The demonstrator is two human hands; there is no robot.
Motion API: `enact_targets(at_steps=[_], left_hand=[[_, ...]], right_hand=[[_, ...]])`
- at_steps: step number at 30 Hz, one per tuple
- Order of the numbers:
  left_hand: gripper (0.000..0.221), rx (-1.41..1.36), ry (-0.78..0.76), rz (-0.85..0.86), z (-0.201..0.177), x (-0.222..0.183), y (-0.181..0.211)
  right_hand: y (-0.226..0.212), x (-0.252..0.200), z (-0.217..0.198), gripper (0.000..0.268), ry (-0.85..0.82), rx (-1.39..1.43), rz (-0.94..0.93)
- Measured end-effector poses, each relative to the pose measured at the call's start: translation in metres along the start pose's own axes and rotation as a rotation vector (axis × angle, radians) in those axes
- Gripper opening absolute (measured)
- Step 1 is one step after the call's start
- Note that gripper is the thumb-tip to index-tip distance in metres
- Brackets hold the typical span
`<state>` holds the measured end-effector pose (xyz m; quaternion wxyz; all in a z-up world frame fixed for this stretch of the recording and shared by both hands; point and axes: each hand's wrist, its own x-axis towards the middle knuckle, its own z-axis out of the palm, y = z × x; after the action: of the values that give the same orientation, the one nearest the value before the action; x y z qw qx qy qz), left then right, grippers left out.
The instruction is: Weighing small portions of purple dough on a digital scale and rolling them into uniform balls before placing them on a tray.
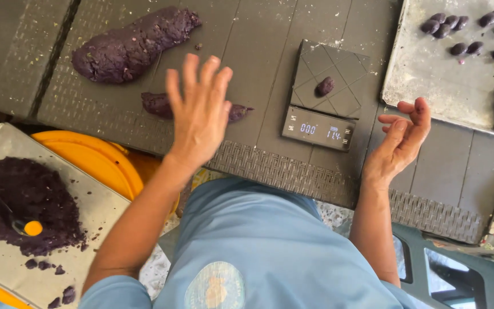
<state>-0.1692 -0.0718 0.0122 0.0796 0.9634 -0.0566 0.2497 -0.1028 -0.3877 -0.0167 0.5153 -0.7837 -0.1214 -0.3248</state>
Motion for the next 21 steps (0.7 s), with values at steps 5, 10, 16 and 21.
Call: enact_targets(at_steps=[5,10,16,21], left_hand=[[0.054,-0.039,0.023,-0.031,0.032,0.001,0.024],[0.064,0.134,0.18,0.01,0.069,0.01,0.012],[0.062,0.11,0.139,0.098,0.062,0.003,0.011],[0.064,-0.026,-0.094,0.112,0.036,0.018,0.017]], right_hand=[[0.001,-0.002,-0.001,0.033,0.026,-0.006,0.003],[0.016,-0.001,-0.004,0.035,0.023,0.035,-0.041],[0.02,-0.005,-0.009,0.034,0.059,0.028,-0.012],[0.013,-0.001,-0.007,0.034,0.106,-0.005,0.003]])
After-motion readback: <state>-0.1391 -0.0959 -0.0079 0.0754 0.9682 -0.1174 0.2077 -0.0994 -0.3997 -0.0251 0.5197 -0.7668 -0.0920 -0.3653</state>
